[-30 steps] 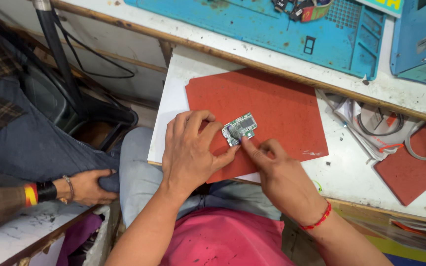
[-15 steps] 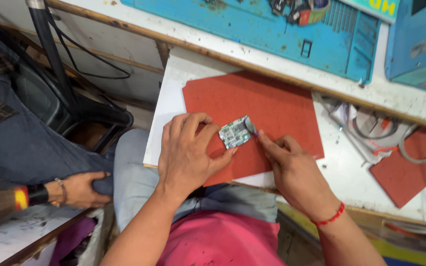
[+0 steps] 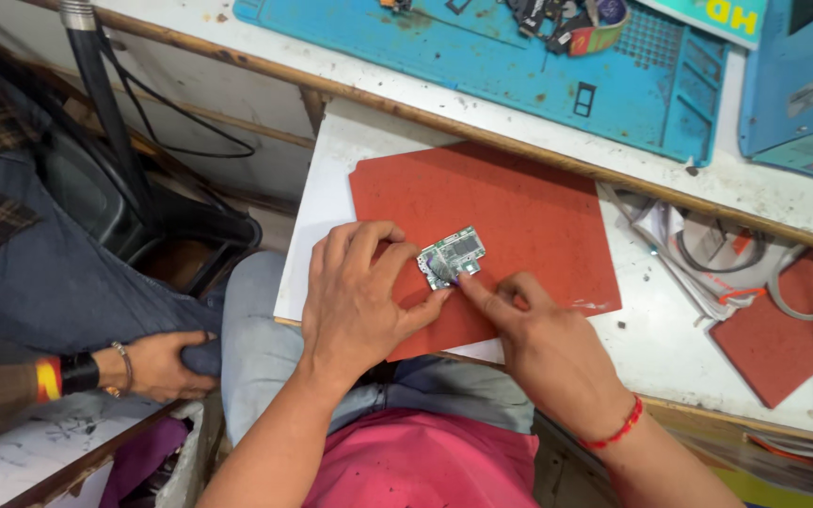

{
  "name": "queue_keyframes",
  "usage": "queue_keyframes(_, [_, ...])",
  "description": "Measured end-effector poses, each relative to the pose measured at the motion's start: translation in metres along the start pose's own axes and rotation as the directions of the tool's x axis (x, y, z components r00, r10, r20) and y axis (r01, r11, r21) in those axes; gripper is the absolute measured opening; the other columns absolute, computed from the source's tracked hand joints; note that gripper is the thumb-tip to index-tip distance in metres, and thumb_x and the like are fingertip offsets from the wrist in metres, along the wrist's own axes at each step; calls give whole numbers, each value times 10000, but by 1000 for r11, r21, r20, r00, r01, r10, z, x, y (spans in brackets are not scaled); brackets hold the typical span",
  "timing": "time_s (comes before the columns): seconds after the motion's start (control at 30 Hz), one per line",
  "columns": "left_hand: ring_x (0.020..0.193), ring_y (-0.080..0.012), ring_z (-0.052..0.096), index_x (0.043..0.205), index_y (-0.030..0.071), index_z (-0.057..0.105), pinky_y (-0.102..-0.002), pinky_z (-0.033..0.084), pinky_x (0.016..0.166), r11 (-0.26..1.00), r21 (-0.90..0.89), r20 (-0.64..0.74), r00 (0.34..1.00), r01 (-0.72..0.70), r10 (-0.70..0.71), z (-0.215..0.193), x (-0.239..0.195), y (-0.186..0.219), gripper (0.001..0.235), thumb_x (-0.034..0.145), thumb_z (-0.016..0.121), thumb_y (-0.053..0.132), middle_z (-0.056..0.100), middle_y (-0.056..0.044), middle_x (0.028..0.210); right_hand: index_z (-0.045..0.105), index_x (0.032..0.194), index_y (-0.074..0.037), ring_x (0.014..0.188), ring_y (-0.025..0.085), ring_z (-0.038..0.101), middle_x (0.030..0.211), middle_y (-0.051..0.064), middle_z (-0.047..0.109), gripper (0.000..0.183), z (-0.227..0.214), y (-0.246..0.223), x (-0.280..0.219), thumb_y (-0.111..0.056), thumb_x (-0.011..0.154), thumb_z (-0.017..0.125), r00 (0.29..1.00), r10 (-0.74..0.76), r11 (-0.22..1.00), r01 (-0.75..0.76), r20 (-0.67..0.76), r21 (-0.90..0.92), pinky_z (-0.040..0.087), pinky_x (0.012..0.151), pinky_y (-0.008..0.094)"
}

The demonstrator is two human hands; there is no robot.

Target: The person uses a toothbrush to scrub the surface of a small green circuit board placed on a red mat. The person repeatedly scrubs different areas of the board, flipping it over to clean both sides. The task is performed at a workbench with various electronic components visible in the background.

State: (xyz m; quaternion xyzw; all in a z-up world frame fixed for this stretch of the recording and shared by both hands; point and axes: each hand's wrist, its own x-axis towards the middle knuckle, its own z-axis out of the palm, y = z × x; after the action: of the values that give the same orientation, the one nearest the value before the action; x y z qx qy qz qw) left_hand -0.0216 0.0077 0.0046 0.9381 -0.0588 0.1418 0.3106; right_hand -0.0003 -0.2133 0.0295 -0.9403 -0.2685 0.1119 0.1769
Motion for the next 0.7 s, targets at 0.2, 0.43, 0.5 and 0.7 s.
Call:
queue_keyframes(0.2, [1097,-260,551,989,110,728,-443,428,948,1000,5,-10,1000,6,-6,-5,3,7,451,646,889,353,613,-28,1125,620,1389,-184,663,339,690,1009,132,645,639,2,-2,5,6,782,553,997,-60,994,64,-53,84,562,580,453])
queue_keyframes(0.43, [1089,-263,543,986,114,729,-445,430,926,999,40,4,1000,29,-29,2,0,7,446,652,903,351,618,-19,1118,589,1417,-158,632,356,667,987,143,644,570,-2,-6,2,-79,853,584,994,42,997,-35,-98,74,536,542,462])
queue_keyframes(0.5, [1093,-256,551,975,125,737,-443,429,923,998,52,14,1000,26,-27,2,1,5,441,620,900,330,621,-11,1106,591,1410,-177,597,334,673,982,143,645,575,-5,-11,5,-186,837,639,997,-65,996,67,-35,57,539,528,459])
queue_keyframes(0.7, [1102,-250,554,982,124,737,-433,431,935,999,48,-17,1000,-5,6,1,1,5,433,638,895,334,618,-3,1112,572,1448,-217,608,310,684,1016,119,654,692,-3,1,4,-9,790,528,993,-121,992,121,-7,35,569,567,437])
